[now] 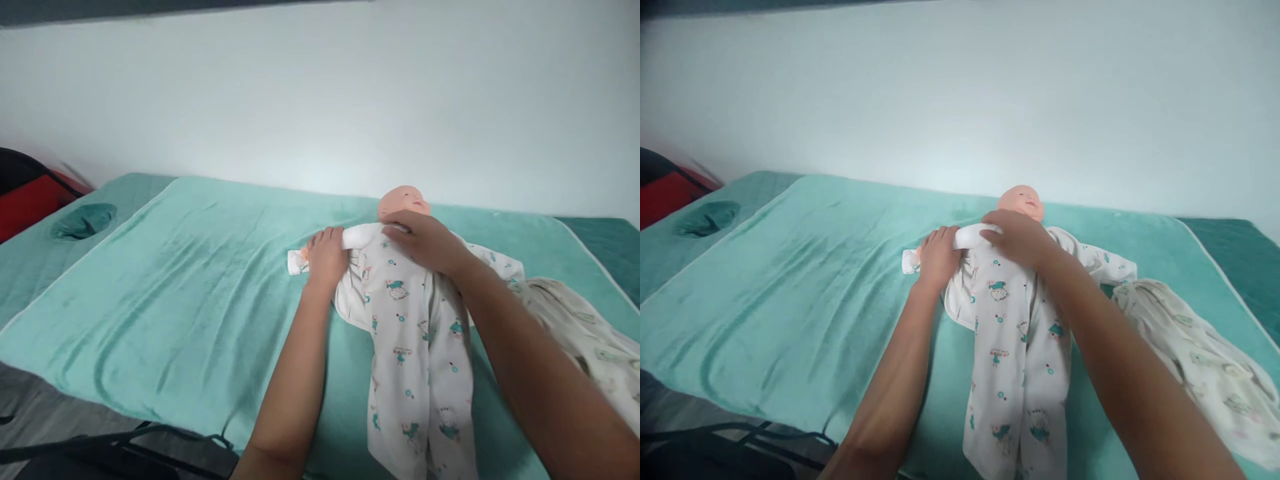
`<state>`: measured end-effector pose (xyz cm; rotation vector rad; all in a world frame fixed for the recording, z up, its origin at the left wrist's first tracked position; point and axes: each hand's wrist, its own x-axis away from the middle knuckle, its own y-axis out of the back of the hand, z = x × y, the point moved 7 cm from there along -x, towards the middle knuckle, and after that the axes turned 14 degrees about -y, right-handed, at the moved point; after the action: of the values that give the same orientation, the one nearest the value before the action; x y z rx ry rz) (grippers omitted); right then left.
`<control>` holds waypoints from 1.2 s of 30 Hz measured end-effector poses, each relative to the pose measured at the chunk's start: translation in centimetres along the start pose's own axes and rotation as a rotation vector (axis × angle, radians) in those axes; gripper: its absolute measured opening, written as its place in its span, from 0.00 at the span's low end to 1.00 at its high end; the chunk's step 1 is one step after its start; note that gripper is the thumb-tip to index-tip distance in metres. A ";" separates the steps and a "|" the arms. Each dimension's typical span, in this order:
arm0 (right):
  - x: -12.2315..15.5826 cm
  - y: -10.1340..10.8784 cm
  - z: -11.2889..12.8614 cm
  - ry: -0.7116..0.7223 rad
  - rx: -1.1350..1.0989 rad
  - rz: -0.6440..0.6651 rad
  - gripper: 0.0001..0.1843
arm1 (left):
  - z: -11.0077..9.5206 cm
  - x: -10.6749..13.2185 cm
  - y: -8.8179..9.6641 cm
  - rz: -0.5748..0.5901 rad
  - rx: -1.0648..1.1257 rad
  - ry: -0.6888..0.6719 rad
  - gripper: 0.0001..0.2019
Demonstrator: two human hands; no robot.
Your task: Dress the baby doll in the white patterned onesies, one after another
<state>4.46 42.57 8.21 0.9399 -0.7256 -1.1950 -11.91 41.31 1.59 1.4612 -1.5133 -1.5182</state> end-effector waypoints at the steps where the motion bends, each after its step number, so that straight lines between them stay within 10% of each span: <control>1: 1.3 0.6 -1.6 -0.032 -0.113 -0.070 0.19 | 0.0 0.0 0.0 -0.002 -0.007 0.006 0.20; 7: 6.5 0.4 -12.4 -0.370 -0.476 -0.486 0.21 | 0.0 0.0 -0.7 -0.002 -0.046 0.003 0.23; 18: 5.8 1.1 -16.6 -0.467 -0.088 -0.603 0.25 | -1.8 0.4 0.6 -0.144 0.261 0.023 0.29; 24: 6.0 0.7 -17.5 -0.638 -0.022 -0.503 0.23 | -9.1 0.0 4.3 -0.162 0.582 -0.123 0.19; 30: 5.9 0.6 -16.8 -0.672 0.025 -0.400 0.21 | -20.7 -4.6 0.8 0.307 0.073 -0.524 0.18; 36: 5.6 0.8 -17.1 -0.684 -0.018 -0.376 0.20 | -22.8 -8.9 -4.6 0.628 -0.152 -0.512 0.15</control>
<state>20.97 40.87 1.17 0.6570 -1.1015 -1.8916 12.74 42.74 5.03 0.4350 -1.8550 -1.6040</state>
